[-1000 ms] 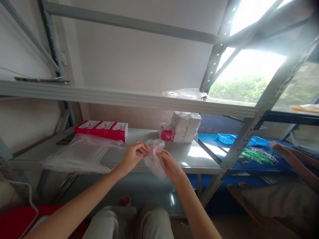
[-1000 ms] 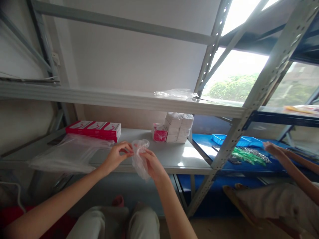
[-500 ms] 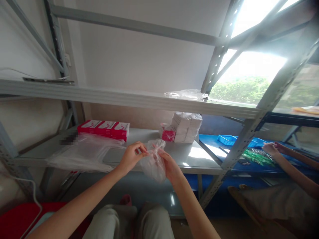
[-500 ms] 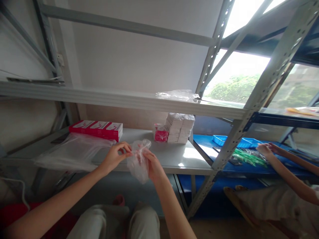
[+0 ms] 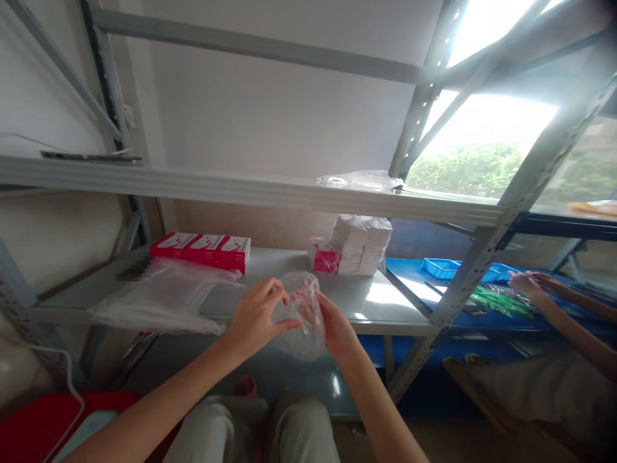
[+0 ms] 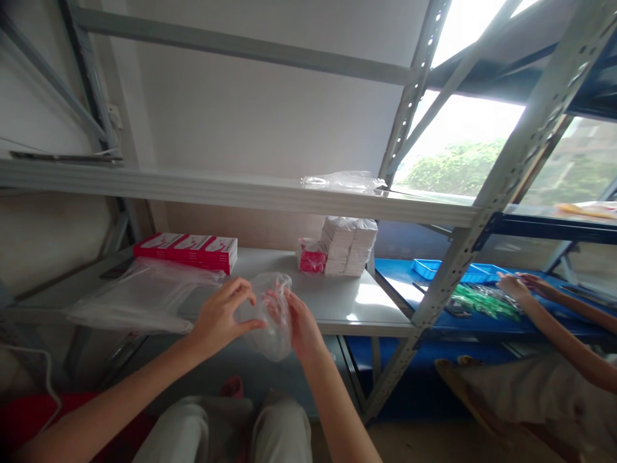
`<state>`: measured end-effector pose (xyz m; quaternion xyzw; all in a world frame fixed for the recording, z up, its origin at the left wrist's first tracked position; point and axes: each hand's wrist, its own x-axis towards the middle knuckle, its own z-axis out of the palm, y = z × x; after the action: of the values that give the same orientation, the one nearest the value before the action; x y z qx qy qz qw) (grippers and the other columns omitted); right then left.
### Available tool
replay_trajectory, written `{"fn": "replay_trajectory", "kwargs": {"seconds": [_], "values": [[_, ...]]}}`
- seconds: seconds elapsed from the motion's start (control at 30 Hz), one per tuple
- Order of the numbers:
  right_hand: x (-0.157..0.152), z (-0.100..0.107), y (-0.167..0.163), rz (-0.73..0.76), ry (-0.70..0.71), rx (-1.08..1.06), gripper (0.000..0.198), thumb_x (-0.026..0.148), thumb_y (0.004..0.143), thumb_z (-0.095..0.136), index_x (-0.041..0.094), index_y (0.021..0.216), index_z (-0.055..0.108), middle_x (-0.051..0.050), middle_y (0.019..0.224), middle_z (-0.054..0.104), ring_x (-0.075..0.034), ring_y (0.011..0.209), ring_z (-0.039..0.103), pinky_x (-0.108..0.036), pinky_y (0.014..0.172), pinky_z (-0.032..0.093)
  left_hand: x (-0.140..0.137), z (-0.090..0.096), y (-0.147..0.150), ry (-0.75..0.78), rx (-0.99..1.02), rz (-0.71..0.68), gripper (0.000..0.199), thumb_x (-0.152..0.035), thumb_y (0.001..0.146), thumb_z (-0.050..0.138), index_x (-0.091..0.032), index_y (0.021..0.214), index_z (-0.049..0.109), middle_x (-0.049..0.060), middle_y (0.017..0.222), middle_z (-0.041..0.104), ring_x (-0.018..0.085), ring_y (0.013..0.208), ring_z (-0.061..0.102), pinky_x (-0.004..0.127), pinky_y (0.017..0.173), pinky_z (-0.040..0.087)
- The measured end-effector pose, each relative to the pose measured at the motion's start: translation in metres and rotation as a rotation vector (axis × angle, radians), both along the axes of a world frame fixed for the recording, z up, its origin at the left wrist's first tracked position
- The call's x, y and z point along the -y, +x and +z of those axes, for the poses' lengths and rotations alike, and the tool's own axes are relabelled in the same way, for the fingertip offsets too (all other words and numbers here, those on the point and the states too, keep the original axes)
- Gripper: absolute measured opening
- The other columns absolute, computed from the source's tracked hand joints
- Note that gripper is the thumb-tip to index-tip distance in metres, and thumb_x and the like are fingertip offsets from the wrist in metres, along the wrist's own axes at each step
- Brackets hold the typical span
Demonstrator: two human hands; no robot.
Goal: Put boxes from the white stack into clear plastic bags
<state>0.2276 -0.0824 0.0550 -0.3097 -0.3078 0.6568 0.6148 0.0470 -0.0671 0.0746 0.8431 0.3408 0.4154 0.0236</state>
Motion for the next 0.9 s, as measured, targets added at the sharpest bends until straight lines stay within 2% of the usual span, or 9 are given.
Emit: {"fn": "replay_trajectory", "kwargs": {"seconds": [0.13,0.27,0.37,0.47,0.6,0.67,0.77,0.9], "values": [[0.004,0.001,-0.003,-0.027,0.043,-0.065,0.035,0.03,0.072,0.068,0.02,0.105,0.066,-0.006,0.105,0.071,-0.021,0.101,0.065,-0.03,0.09,0.051,0.001,-0.001,0.005,0.093,-0.076,0.044,0.006,-0.029,0.086,0.057,-0.024,0.087,0.061,0.003,0.103,0.06,0.019,0.091,0.059,0.032,0.083,0.044],[0.008,0.0,0.002,-0.098,0.086,-0.158,0.034,0.028,0.074,0.067,0.021,0.108,0.066,-0.005,0.11,0.07,-0.021,0.108,0.063,-0.031,0.093,0.051,-0.004,-0.003,0.002,0.045,0.022,0.014,0.012,-0.023,0.09,0.049,-0.022,0.084,0.06,0.002,0.099,0.061,0.017,0.092,0.06,0.03,0.084,0.045],[0.011,0.0,0.003,-0.111,0.096,-0.166,0.034,0.028,0.075,0.067,0.021,0.108,0.066,-0.005,0.114,0.068,-0.022,0.111,0.061,-0.032,0.093,0.051,-0.002,-0.002,0.003,-0.029,0.085,-0.033,0.01,-0.03,0.089,0.054,-0.022,0.087,0.061,0.002,0.095,0.063,0.017,0.092,0.061,0.028,0.084,0.045],[0.013,0.001,-0.001,-0.118,0.085,-0.163,0.034,0.03,0.074,0.068,0.022,0.107,0.066,-0.005,0.113,0.068,-0.022,0.109,0.062,-0.034,0.093,0.051,0.0,-0.003,0.009,-0.069,0.099,-0.056,0.022,-0.039,0.079,0.067,-0.024,0.093,0.064,0.002,0.097,0.064,0.018,0.093,0.061,0.028,0.083,0.046],[0.016,0.001,-0.002,-0.084,0.092,-0.173,0.035,0.031,0.073,0.07,0.024,0.106,0.066,-0.004,0.114,0.068,-0.023,0.112,0.06,-0.037,0.096,0.049,-0.002,-0.005,0.012,-0.107,0.226,-0.075,0.014,-0.034,0.082,0.064,-0.021,0.075,0.066,0.002,0.087,0.066,0.017,0.084,0.063,0.027,0.078,0.046],[0.016,-0.002,0.005,-0.077,0.097,-0.164,0.034,0.032,0.072,0.07,0.023,0.105,0.067,-0.004,0.115,0.068,-0.023,0.112,0.06,-0.037,0.094,0.05,-0.007,-0.004,0.008,-0.159,0.341,-0.116,0.02,-0.033,0.082,0.063,-0.019,0.067,0.064,0.002,0.081,0.066,0.016,0.076,0.062,0.026,0.073,0.047],[0.014,-0.011,0.025,-0.097,0.086,-0.095,0.038,0.032,0.068,0.073,0.022,0.104,0.068,-0.005,0.111,0.069,-0.023,0.104,0.064,-0.034,0.087,0.052,-0.018,-0.002,-0.006,-0.279,0.512,-0.144,0.023,-0.037,0.078,0.066,-0.018,0.065,0.063,0.002,0.075,0.067,0.016,0.072,0.063,0.025,0.069,0.049],[0.013,-0.025,0.061,-0.349,0.1,0.082,0.034,0.035,0.064,0.075,0.021,0.095,0.07,-0.004,0.086,0.073,-0.021,0.079,0.068,-0.034,0.075,0.053,-0.038,-0.008,-0.025,-0.528,0.618,-0.158,0.027,-0.044,0.071,0.07,-0.018,0.07,0.065,0.001,0.066,0.065,0.016,0.058,0.061,0.026,0.057,0.05]]}}
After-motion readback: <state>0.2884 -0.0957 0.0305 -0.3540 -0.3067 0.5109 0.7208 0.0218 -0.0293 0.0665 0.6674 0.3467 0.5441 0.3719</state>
